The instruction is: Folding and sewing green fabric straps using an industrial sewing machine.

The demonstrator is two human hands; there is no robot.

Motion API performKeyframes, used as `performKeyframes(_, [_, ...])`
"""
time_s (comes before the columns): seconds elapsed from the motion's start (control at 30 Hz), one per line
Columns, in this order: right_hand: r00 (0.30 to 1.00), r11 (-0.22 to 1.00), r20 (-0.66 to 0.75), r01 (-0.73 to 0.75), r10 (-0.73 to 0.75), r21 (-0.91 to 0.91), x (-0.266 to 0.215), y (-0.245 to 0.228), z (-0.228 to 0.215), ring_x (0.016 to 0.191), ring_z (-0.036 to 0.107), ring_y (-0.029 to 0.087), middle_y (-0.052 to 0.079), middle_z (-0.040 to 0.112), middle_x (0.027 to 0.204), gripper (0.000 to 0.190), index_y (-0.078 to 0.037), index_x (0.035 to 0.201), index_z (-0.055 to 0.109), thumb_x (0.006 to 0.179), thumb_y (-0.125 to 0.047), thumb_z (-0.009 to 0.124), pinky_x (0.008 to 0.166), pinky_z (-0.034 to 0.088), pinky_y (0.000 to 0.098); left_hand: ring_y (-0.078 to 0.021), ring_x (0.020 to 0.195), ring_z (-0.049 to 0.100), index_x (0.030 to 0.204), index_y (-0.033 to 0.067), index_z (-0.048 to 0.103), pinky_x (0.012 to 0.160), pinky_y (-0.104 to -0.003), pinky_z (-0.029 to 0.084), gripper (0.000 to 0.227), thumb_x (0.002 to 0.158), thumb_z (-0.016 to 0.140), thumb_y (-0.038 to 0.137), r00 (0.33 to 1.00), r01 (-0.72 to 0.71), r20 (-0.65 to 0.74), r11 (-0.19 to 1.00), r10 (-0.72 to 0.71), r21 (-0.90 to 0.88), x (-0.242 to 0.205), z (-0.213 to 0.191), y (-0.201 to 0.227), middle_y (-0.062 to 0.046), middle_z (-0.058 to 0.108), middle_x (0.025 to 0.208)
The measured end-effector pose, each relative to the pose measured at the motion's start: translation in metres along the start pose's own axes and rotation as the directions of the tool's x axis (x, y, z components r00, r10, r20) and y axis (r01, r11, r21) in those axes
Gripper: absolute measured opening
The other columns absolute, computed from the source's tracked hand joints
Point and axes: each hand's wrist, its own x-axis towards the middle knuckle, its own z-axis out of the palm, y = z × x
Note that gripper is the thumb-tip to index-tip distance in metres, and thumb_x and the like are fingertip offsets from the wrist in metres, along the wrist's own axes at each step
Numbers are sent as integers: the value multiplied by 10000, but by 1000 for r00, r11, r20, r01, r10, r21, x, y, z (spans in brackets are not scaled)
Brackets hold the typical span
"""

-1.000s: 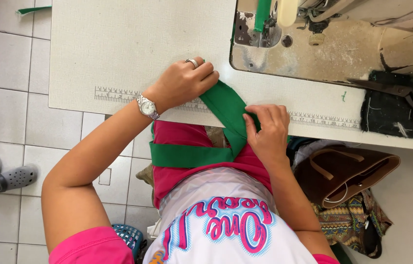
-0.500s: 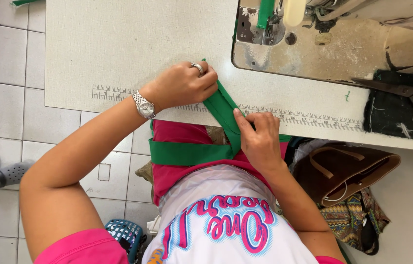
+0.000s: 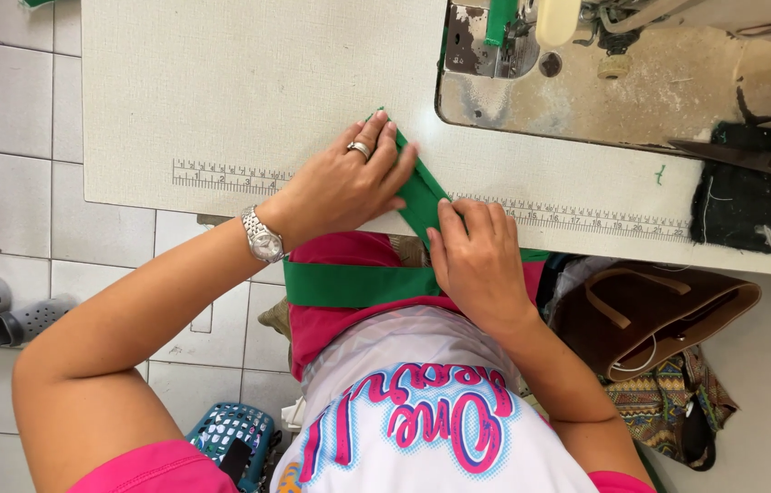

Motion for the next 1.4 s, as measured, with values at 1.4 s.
performKeyframes(1.4, [968,954,-130,-180,215,238,-21,-3,1,968,671,199,-30,697,1013,194,-182,1080,811,1000,-320,700,1018,488,430,-254,1079,718,1120,99,731,1052,-476,453,404,1082,519,441,983,-94,-179,963,49,-252,-1,3,-13,-110,745,1084])
